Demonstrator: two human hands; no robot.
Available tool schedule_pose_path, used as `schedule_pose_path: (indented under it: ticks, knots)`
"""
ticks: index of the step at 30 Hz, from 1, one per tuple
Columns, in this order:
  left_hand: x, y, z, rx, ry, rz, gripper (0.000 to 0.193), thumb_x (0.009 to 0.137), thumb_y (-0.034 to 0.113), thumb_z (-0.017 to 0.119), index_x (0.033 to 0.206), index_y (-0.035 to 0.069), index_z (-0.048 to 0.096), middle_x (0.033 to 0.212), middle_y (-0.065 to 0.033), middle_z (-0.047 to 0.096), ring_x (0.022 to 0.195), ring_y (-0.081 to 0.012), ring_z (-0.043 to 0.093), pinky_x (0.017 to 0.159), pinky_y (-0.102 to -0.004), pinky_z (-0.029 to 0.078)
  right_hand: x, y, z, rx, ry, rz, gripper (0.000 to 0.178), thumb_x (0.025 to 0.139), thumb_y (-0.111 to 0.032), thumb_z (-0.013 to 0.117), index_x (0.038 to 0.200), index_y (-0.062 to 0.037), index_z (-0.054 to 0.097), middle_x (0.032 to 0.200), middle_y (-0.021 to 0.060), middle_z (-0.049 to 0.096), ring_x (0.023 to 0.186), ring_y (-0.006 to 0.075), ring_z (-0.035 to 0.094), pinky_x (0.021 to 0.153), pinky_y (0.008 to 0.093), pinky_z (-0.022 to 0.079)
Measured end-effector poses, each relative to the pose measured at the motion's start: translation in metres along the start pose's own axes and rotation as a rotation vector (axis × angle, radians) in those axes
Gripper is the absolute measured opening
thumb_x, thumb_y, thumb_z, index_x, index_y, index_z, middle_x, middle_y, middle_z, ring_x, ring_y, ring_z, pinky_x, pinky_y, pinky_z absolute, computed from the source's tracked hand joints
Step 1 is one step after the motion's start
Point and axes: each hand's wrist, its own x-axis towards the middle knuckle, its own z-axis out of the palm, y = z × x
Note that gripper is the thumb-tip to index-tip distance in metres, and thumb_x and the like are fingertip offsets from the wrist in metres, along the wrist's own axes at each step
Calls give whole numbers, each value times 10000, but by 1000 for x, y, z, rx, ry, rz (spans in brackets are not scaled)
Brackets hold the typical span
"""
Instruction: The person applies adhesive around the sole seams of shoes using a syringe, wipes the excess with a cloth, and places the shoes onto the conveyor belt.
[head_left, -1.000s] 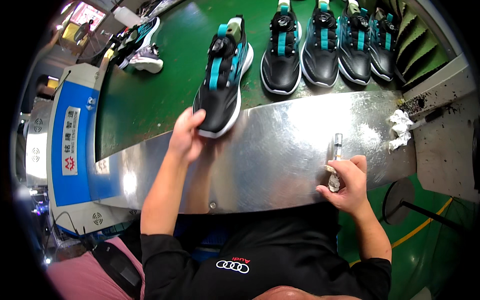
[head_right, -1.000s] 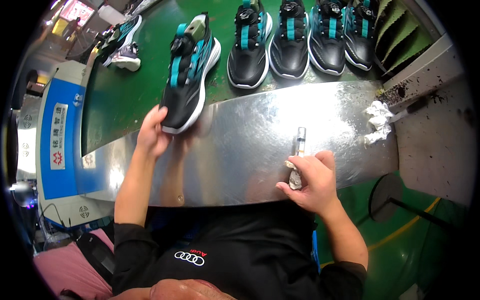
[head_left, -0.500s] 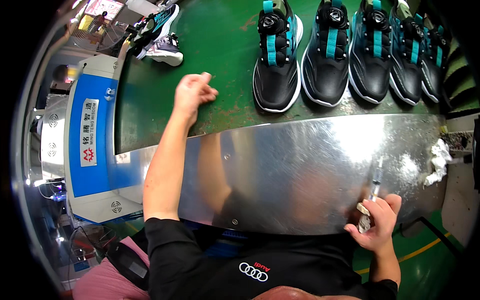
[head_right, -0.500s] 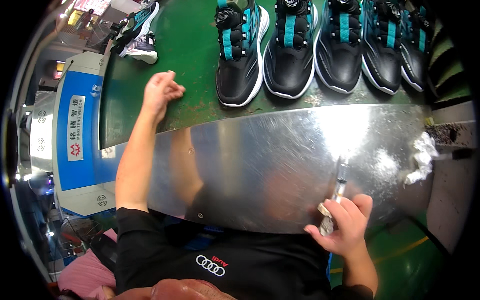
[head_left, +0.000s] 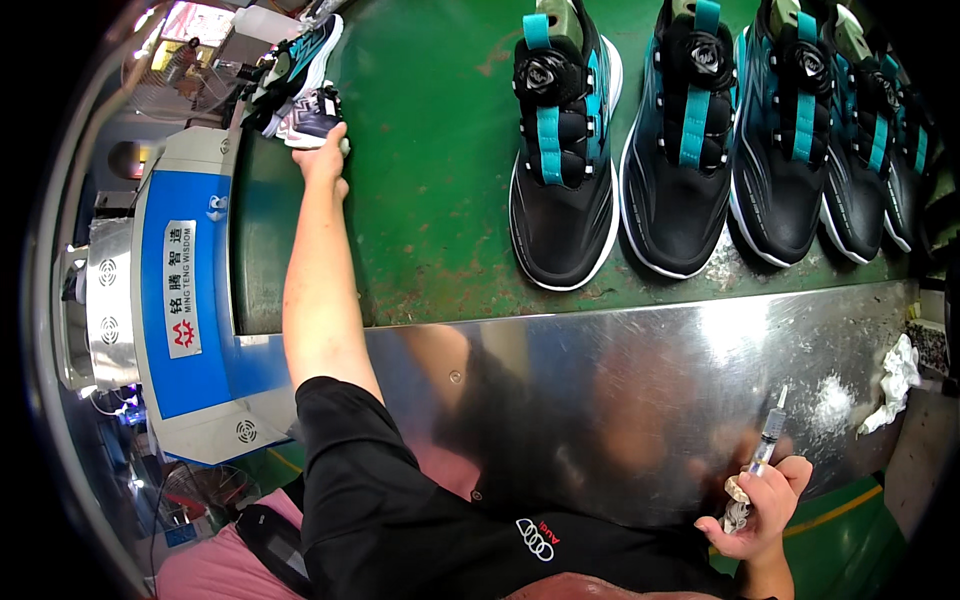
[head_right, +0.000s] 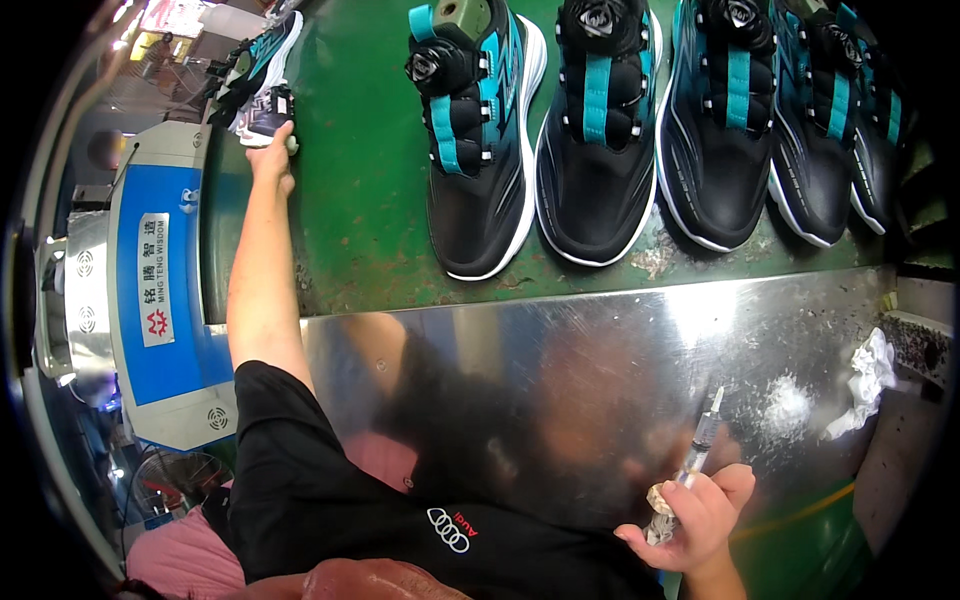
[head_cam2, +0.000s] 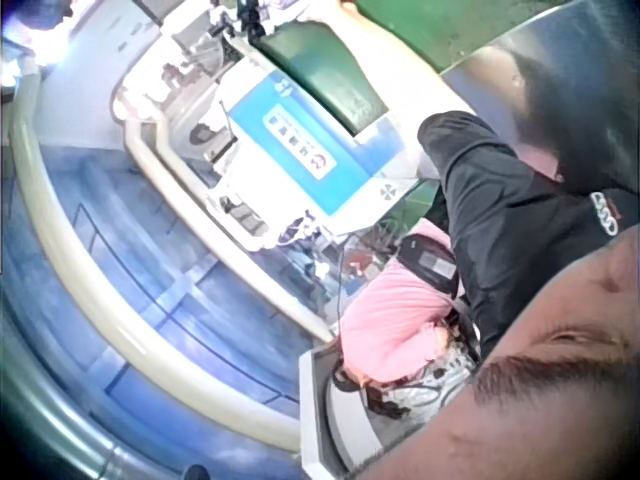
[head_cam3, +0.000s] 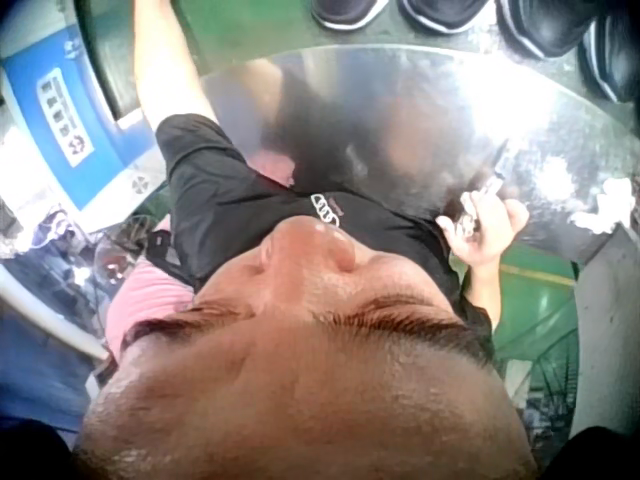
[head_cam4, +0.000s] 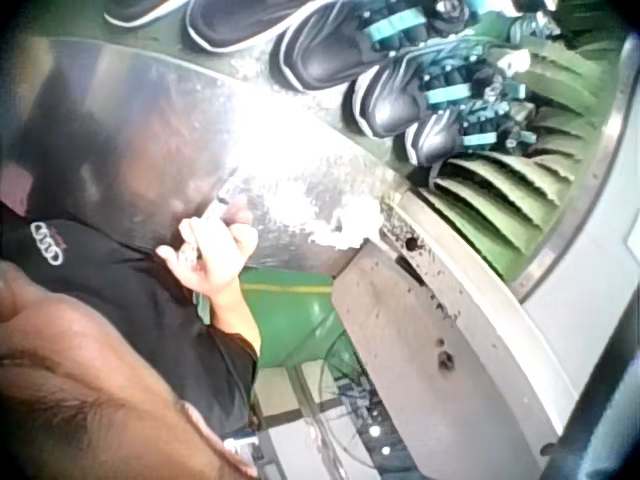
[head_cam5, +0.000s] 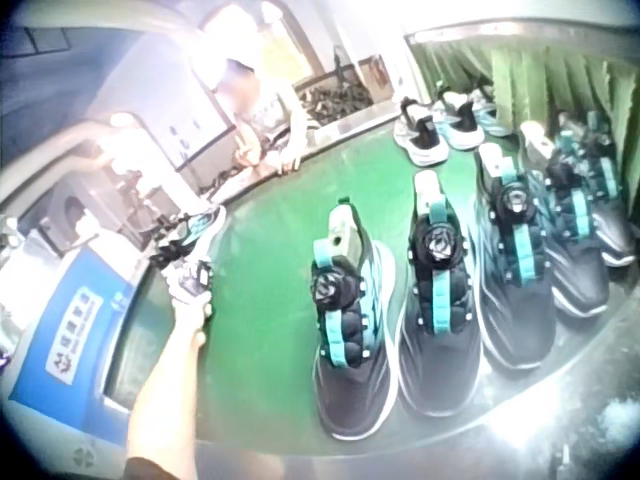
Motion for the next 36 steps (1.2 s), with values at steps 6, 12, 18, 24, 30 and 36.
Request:
schedule_pose_path:
  ticks: [6,12,18,24,30,36]
  knots:
    - [-42,14,-62,-473,-174,-184,343,789,36,566,1116,-41,497,1036,-145,590,937,-269,605,788,-389,528,1,3,0,22,24,-14,599,655,-510,741,1044,-97,546,848,51,562,777,242,382,721,353,310]
    - [-154,66,-158,-683,-377,-84,432,871,238,481,1209,-32,506,1205,-151,572,1112,-267,542,1022,-426,384,8,-5,0,31,65,-28,575,680,-500,729,1020,-70,555,842,55,579,781,245,400,739,367,325]
    - [-258,103,-170,-558,-445,208,330,859,164,483,1115,-44,512,968,-114,623,867,-212,625,827,-320,511,13,-14,1,63,126,-51,524,664,-399,763,1012,-55,577,840,68,586,784,257,423,718,353,351]
    - [-333,125,-144,-895,-747,209,377,780,47,632,1114,-77,509,1038,-214,620,932,-254,638,864,-360,519,16,-18,7,56,217,-102,479,638,-325,776,981,-41,601,816,68,590,769,254,444,715,342,366]
    - [-355,141,-149,-807,-801,324,414,779,85,685,1116,-77,509,1048,-215,616,952,-239,628,869,-342,507,12,-22,6,48,264,-121,463,633,-307,777,972,-43,605,819,60,600,756,243,444,707,332,363]
    - [-359,137,-150,-759,-754,290,488,764,136,710,1153,-70,499,1065,-188,614,986,-230,610,888,-325,486,6,-22,9,54,262,-91,465,624,-278,785,984,-42,609,829,60,606,754,251,458,700,342,380]
